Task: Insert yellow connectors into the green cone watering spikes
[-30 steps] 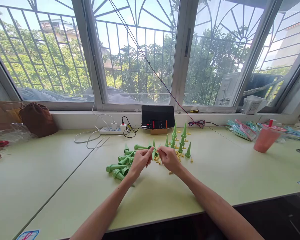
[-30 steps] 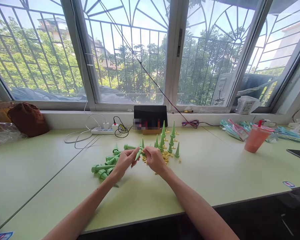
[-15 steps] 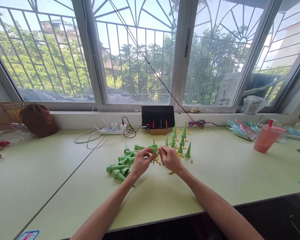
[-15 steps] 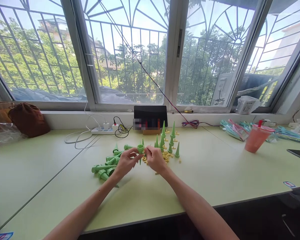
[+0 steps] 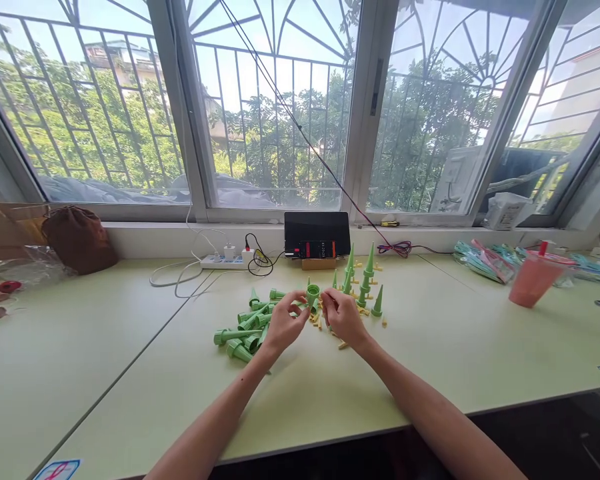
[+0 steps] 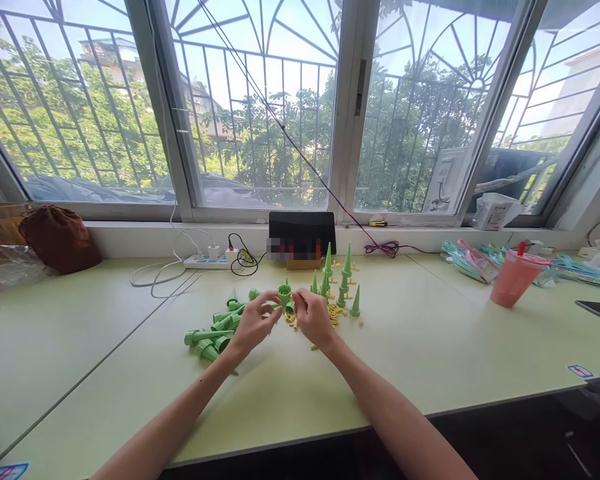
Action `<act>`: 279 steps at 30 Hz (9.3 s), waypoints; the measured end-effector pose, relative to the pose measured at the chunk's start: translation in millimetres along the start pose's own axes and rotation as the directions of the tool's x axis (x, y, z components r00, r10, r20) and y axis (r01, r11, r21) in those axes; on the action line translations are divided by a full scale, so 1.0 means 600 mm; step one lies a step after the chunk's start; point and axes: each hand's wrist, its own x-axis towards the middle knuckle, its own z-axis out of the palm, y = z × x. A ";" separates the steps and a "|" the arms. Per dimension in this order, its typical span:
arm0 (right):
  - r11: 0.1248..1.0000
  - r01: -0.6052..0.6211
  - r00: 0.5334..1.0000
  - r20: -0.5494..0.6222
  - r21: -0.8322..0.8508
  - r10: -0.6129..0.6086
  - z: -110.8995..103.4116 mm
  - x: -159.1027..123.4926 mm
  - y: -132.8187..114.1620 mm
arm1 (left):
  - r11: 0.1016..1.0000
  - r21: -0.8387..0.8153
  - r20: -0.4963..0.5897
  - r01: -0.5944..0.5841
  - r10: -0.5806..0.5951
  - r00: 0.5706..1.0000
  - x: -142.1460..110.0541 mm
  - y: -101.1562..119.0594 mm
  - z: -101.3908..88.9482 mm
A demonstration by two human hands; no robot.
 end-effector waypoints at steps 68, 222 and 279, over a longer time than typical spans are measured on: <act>0.997 0.041 0.999 0.013 -0.064 -0.040 -0.003 0.003 0.008 | 0.997 -0.045 0.246 -0.061 0.070 0.967 0.000 -0.026 0.001; 0.984 0.097 0.989 0.125 -0.147 -0.079 0.004 0.000 0.011 | 0.927 -0.219 0.391 0.306 -0.204 0.898 -0.004 -0.002 -0.012; 0.990 0.019 0.994 0.105 -0.139 -0.004 0.015 -0.005 -0.001 | 0.992 0.018 0.078 0.126 -0.127 0.989 0.011 0.002 -0.021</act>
